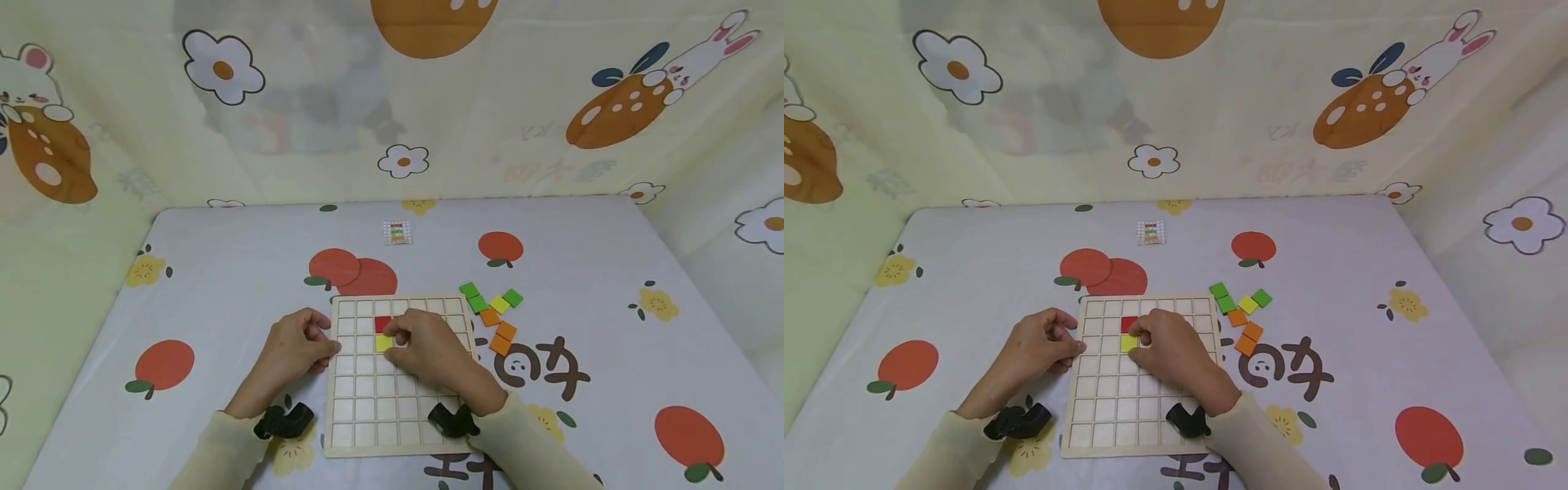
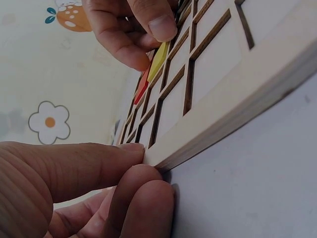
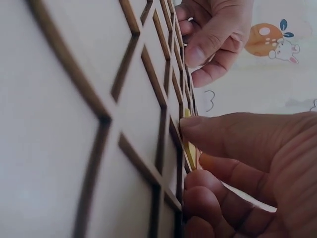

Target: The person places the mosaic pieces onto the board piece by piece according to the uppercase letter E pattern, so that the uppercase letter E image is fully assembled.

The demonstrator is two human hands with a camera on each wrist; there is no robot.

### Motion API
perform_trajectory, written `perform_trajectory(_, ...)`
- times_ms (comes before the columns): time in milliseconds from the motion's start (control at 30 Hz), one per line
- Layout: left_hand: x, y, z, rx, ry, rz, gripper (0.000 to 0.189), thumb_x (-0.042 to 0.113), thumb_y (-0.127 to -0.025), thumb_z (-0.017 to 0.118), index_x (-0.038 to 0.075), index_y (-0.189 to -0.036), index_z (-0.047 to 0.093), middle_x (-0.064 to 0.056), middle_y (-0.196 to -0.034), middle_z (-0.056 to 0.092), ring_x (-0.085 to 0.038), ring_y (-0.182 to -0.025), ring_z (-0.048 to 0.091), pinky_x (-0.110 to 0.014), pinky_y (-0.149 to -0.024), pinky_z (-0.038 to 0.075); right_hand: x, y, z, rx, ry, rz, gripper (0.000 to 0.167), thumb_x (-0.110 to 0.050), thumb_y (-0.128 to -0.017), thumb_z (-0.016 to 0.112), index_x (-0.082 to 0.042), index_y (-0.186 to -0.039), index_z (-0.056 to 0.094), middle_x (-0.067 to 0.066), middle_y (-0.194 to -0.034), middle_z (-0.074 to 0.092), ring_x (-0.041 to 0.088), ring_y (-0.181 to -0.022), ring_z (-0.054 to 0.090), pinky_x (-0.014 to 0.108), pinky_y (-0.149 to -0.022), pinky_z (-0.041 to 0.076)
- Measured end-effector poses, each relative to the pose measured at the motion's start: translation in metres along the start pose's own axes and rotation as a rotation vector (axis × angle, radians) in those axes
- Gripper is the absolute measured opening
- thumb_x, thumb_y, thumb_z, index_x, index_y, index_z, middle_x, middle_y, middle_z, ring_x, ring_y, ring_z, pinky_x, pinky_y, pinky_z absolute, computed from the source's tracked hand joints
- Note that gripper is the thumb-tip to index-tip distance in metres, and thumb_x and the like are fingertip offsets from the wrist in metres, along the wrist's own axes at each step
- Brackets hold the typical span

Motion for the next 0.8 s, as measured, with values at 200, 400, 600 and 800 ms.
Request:
perform_trajectory(200, 0.000, 0.002, -0.003, 0.006, -0.004, 0.004, 0.033, 0.005, -0.086, 0.083, 0.001, -0.113, 0.063, -0.008, -0.077, 0.066, -0.017, -0.057, 0.064, -0.029, -0.056, 0.058, 0.019, 0.001, -0.028, 0.077, -0.053, -0.013, 0.021, -0.011, -0.088, 0.080, -0.007, -0.109, 0.077, -0.003, -0.083, 0.061, 0.015, -0.077, 0.056, 0.026, -0.065, 0.048)
perform_trajectory(400, 0.001, 0.002, -0.004, -0.001, -0.007, 0.016, 0.034, 0.005, -0.086, 0.083, 0.000, -0.113, 0.062, -0.008, -0.077, 0.066, -0.017, -0.056, 0.063, -0.029, -0.056, 0.058, 0.065, -0.002, -0.081, 0.204, 0.003, 0.075, 0.025, -0.011, -0.093, 0.074, -0.001, -0.116, 0.075, 0.006, -0.089, 0.066, 0.019, -0.076, 0.061, 0.030, -0.061, 0.050)
perform_trajectory(600, 0.002, 0.002, -0.003, -0.011, 0.004, 0.023, 0.035, 0.005, -0.086, 0.083, -0.001, -0.113, 0.062, -0.008, -0.077, 0.066, -0.017, -0.057, 0.063, -0.029, -0.057, 0.059, 0.093, -0.008, -0.105, 0.157, 0.067, 0.178, 0.031, -0.013, -0.094, 0.074, 0.002, -0.121, 0.073, 0.013, -0.096, 0.067, 0.024, -0.079, 0.061, 0.032, -0.063, 0.048)
perform_trajectory(800, 0.002, 0.002, 0.000, -0.011, 0.007, 0.021, 0.034, 0.004, -0.086, 0.083, 0.000, -0.113, 0.062, -0.008, -0.077, 0.066, -0.017, -0.057, 0.064, -0.030, -0.057, 0.059, 0.102, -0.013, -0.106, 0.086, 0.119, 0.223, 0.033, -0.016, -0.093, 0.074, 0.001, -0.121, 0.073, 0.015, -0.101, 0.066, 0.027, -0.088, 0.058, 0.035, -0.072, 0.049)
Point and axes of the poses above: each hand's wrist, its own y-axis away from the middle knuckle, its own z-axis out of the palm, x = y × z, the point moved 7 cm from there along -y, towards the middle knuckle
